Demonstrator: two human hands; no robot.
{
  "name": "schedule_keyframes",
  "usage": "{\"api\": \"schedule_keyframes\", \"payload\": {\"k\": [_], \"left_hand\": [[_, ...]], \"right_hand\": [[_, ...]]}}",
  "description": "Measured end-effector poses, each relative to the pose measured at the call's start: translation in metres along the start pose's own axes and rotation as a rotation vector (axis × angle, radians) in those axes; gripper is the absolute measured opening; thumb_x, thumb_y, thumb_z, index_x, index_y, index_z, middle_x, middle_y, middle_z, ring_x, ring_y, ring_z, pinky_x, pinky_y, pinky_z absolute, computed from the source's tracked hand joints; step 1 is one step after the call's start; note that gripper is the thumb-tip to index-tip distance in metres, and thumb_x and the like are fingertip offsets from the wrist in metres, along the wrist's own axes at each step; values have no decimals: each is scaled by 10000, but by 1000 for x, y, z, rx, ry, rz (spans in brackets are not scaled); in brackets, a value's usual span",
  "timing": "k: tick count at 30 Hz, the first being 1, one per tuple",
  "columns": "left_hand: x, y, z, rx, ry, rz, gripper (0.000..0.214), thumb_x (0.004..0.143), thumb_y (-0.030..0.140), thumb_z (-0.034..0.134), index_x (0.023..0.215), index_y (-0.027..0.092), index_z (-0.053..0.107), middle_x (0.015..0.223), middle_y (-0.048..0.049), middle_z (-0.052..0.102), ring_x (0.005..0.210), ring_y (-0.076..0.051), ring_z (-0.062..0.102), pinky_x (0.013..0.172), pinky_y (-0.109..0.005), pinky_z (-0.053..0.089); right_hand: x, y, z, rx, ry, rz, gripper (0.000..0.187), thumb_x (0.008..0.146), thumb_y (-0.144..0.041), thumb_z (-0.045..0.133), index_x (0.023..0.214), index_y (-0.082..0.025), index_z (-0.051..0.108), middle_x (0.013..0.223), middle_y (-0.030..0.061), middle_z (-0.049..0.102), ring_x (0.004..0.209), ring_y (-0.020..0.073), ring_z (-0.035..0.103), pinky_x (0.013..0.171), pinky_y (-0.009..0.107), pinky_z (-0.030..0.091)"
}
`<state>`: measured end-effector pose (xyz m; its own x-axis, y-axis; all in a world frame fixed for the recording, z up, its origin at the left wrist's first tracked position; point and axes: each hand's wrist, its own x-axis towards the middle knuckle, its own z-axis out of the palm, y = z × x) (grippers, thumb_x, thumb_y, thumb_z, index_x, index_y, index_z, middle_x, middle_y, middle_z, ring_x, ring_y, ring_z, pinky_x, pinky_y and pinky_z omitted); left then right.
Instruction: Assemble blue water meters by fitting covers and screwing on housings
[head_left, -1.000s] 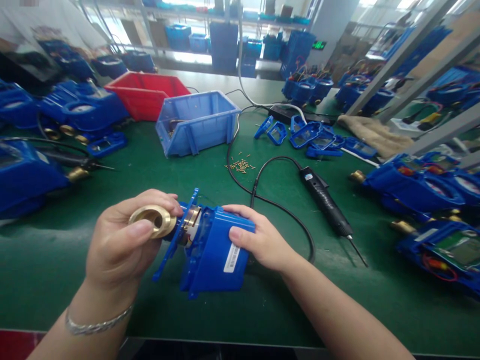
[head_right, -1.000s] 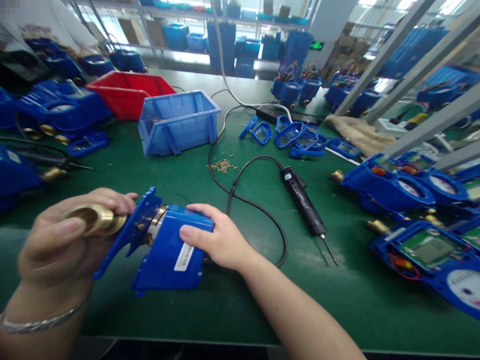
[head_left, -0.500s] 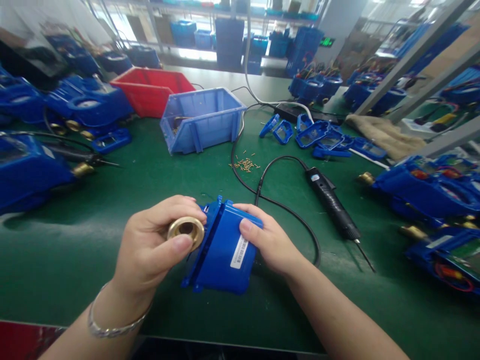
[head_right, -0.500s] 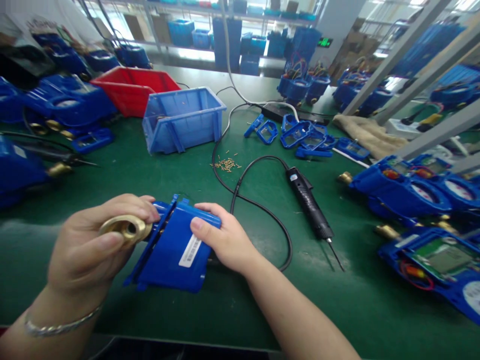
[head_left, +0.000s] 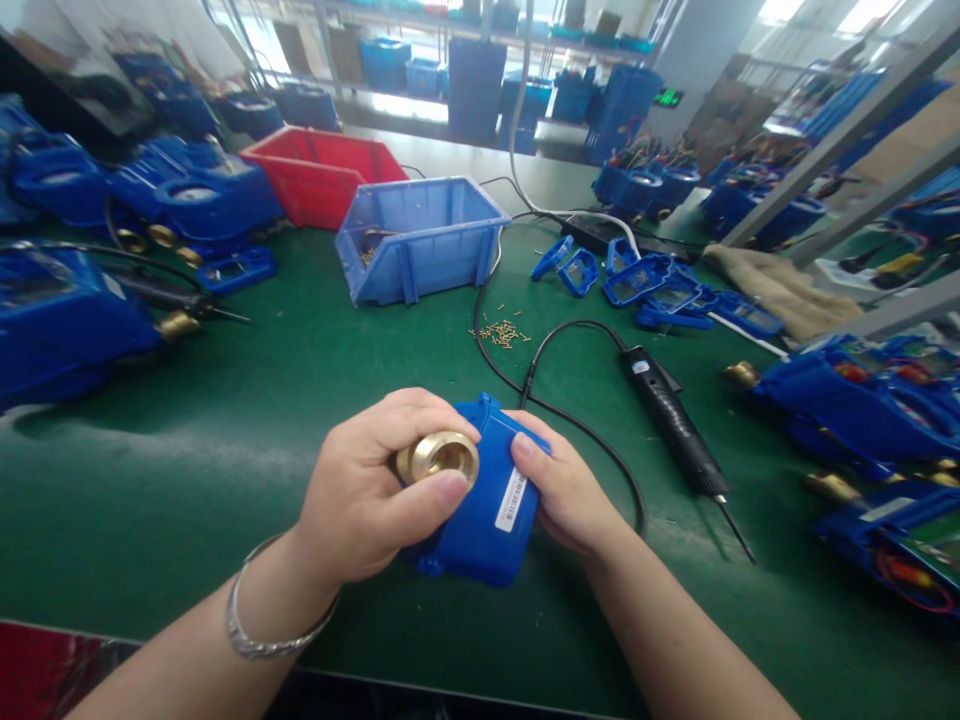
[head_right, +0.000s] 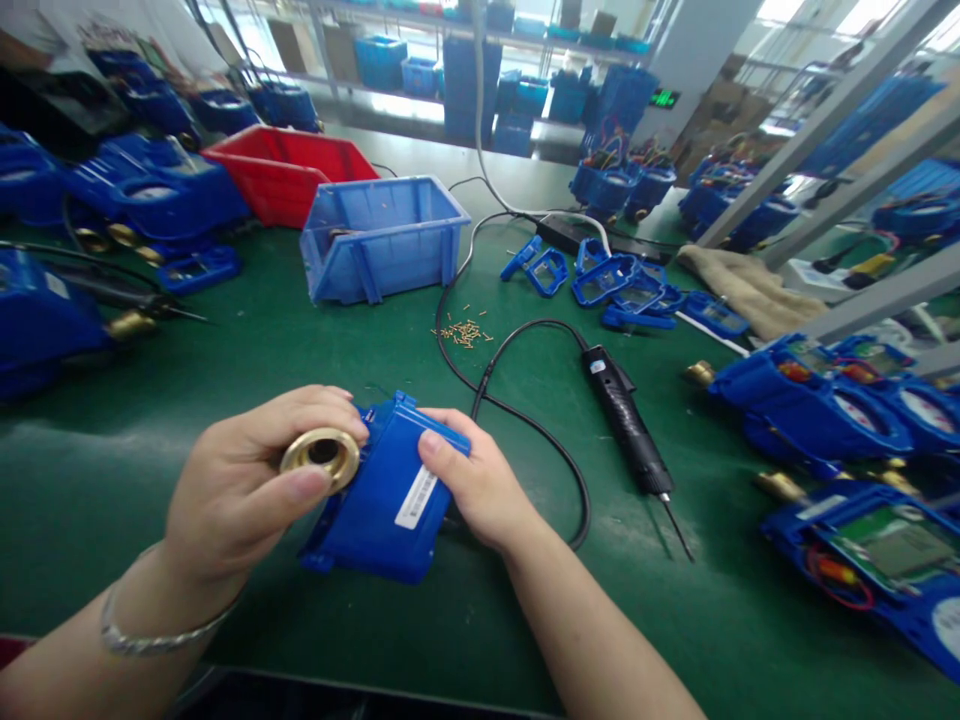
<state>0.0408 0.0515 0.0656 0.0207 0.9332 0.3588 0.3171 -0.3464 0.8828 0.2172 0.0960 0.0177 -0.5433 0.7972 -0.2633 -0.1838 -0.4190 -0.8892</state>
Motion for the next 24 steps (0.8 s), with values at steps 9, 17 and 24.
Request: {"api": "schedule_keyframes", "payload": {"k": [9,17,24], "left_hand": [[-4,7,24,44,-219,215,290,741,392,668,945,189,630,895,-43,637,865,-180,581,873,-332,440],[-32,-8,2,245,397,10,292,774,145,623,1050,226,569,852,-8,549,841,-170,597,816,-369,530],[-77,-28,-10,532,308,185,487,688,70,633,1135,226,521,1283,-99,409,1215,-303,440,960,-485,465]], "right_hand": [[-10,-36,-14,-668,-34,-49,392,774,-486,605,969,-152,668,907,47,682,847,205,602,770,307,464],[-14,-11,-38,-184,151,118,454,544,-375,764,921,-130,709,859,102,724,673,207,644,609,313,503],[-17,-2,-48,-155,116,45,478,575,-449,683,950,-154,706,919,114,724,786,275,669,700,380,525]]}}
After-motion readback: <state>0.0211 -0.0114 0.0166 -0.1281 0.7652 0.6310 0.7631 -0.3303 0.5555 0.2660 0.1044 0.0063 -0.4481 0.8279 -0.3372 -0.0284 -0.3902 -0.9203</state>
